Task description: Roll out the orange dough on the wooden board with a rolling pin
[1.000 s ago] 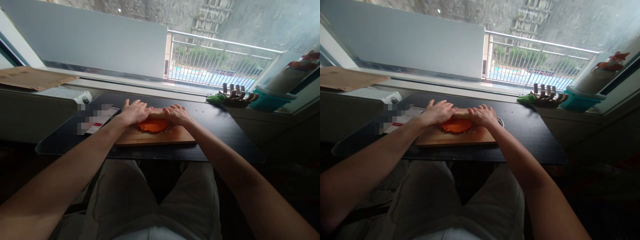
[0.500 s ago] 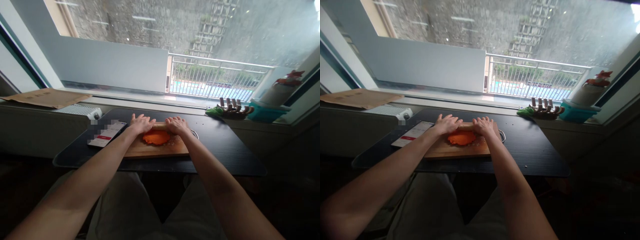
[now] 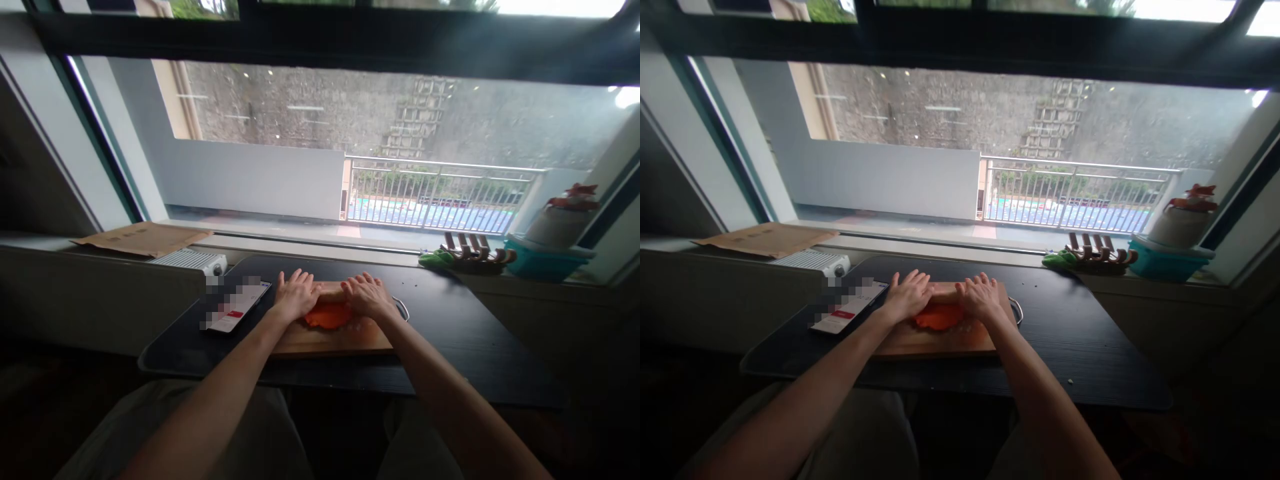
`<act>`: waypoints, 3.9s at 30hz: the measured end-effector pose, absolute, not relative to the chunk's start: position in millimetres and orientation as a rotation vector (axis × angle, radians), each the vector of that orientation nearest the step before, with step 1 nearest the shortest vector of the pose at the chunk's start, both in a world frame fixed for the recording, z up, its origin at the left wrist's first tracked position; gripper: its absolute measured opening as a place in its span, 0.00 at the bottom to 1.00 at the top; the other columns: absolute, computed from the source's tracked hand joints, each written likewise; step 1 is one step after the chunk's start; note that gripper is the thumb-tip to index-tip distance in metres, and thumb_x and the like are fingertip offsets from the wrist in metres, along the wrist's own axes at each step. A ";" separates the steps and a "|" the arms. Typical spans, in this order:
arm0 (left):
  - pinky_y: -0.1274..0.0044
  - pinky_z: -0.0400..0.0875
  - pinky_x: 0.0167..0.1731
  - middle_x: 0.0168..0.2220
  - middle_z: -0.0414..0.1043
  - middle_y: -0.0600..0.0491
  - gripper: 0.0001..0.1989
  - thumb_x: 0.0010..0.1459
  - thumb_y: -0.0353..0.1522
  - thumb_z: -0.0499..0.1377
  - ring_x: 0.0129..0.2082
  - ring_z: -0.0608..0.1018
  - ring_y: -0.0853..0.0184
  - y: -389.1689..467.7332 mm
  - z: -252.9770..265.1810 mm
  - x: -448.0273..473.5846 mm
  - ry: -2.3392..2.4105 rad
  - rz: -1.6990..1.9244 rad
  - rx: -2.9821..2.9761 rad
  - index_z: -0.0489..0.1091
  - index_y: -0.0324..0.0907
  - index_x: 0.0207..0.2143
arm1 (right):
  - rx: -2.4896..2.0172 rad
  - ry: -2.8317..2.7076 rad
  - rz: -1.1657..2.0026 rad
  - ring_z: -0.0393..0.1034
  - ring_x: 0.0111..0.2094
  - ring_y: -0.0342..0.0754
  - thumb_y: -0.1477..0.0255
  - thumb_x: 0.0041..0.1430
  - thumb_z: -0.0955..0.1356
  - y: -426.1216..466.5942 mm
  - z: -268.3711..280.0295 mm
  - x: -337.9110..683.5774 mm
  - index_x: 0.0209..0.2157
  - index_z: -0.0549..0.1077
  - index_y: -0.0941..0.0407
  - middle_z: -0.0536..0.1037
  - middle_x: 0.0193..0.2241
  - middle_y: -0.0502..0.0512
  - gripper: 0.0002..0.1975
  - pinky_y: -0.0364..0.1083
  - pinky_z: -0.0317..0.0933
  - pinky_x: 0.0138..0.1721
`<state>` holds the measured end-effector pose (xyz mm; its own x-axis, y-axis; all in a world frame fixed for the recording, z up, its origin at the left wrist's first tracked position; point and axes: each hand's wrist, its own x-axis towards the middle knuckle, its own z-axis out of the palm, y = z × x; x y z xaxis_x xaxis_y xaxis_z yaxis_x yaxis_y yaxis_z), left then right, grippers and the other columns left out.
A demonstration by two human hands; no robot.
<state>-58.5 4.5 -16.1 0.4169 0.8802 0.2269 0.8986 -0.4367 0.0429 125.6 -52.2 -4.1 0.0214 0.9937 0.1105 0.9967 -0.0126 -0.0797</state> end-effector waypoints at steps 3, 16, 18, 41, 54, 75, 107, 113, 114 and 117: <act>0.49 0.46 0.61 0.60 0.66 0.45 0.28 0.66 0.44 0.37 0.64 0.60 0.55 25.6 -8.1 -50.7 -1.644 -0.327 -2.561 0.66 0.41 0.56 | -2.162 -2.082 -0.028 0.57 0.59 0.56 0.61 0.70 0.52 -32.2 1.7 124.1 0.50 0.71 0.51 0.73 0.51 0.61 0.22 0.58 0.52 0.54; 0.54 0.42 0.64 0.65 0.57 0.49 0.27 0.66 0.41 0.38 0.67 0.55 0.57 -31.9 -26.5 -72.6 -1.610 -0.403 -2.543 0.59 0.44 0.62 | -2.030 -2.021 -0.023 0.45 0.66 0.54 0.58 0.69 0.52 -76.5 -30.1 121.8 0.61 0.61 0.56 0.61 0.63 0.59 0.27 0.55 0.39 0.63; 0.52 0.43 0.63 0.63 0.61 0.47 0.27 0.66 0.42 0.38 0.66 0.57 0.56 -12.8 -22.1 -66.5 -1.627 -0.393 -2.529 0.63 0.45 0.60 | -2.090 -1.983 -0.034 0.49 0.64 0.55 0.58 0.69 0.51 -60.1 -22.1 119.4 0.57 0.67 0.55 0.65 0.60 0.60 0.27 0.56 0.43 0.61; 0.51 0.49 0.61 0.59 0.67 0.46 0.27 0.66 0.42 0.38 0.64 0.62 0.55 21.2 -17.7 -58.8 -1.661 -0.401 -2.512 0.67 0.45 0.57 | -2.147 -1.919 -0.013 0.54 0.62 0.57 0.58 0.68 0.52 -28.6 -7.7 111.6 0.52 0.71 0.53 0.68 0.58 0.62 0.25 0.60 0.49 0.58; 0.58 0.43 0.65 0.67 0.51 0.49 0.29 0.66 0.41 0.36 0.68 0.51 0.59 -48.1 -34.2 -82.3 -1.628 -0.432 -2.530 0.54 0.40 0.65 | -1.987 -2.041 0.016 0.39 0.68 0.53 0.56 0.67 0.53 -97.7 -30.5 111.1 0.65 0.55 0.56 0.52 0.67 0.60 0.31 0.55 0.35 0.65; 0.54 0.44 0.64 0.64 0.59 0.49 0.27 0.67 0.41 0.40 0.66 0.58 0.58 -67.3 -43.9 -94.9 -1.532 -0.597 -2.546 0.58 0.42 0.63 | -1.895 -2.037 -0.029 0.41 0.67 0.53 0.56 0.68 0.54 -118.0 -39.1 108.6 0.65 0.55 0.58 0.54 0.66 0.60 0.30 0.56 0.33 0.65; 0.49 0.39 0.62 0.62 0.62 0.41 0.27 0.46 0.30 0.60 0.64 0.58 0.45 71.1 -13.3 -56.1 -1.432 -0.030 -2.630 0.71 0.42 0.52 | -2.116 -1.935 0.215 0.49 0.64 0.59 0.52 0.67 0.50 -23.4 5.4 101.5 0.55 0.66 0.63 0.62 0.60 0.68 0.33 0.59 0.51 0.59; 0.49 0.45 0.60 0.64 0.58 0.46 0.24 0.62 0.31 0.41 0.66 0.56 0.53 29.1 -25.9 -77.6 -1.414 -0.050 -2.539 0.65 0.40 0.57 | -1.844 -2.021 0.008 0.55 0.61 0.56 0.54 0.66 0.58 -94.7 -11.1 84.8 0.59 0.61 0.59 0.64 0.60 0.64 0.29 0.57 0.50 0.60; 0.50 0.45 0.61 0.65 0.57 0.44 0.25 0.63 0.31 0.40 0.66 0.55 0.53 17.6 -28.3 -82.9 -1.407 -0.109 -2.542 0.64 0.38 0.58 | -1.811 -2.034 -0.003 0.56 0.60 0.56 0.55 0.65 0.59 -105.6 -13.5 82.7 0.59 0.61 0.59 0.65 0.59 0.64 0.28 0.57 0.50 0.60; 0.53 0.43 0.62 0.67 0.52 0.42 0.27 0.65 0.34 0.38 0.67 0.53 0.55 -3.2 -29.8 -88.8 -1.520 -0.141 -2.583 0.55 0.34 0.64 | -1.756 -2.047 -0.034 0.54 0.62 0.57 0.56 0.66 0.60 -121.0 -16.3 80.0 0.61 0.59 0.60 0.63 0.61 0.65 0.29 0.57 0.46 0.61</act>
<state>-88.8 -3.2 -29.8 0.4851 0.8613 0.1515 0.8744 -0.4795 -0.0737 80.0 -121.0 -16.3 -0.0965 0.9349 0.3415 0.9457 0.1932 -0.2616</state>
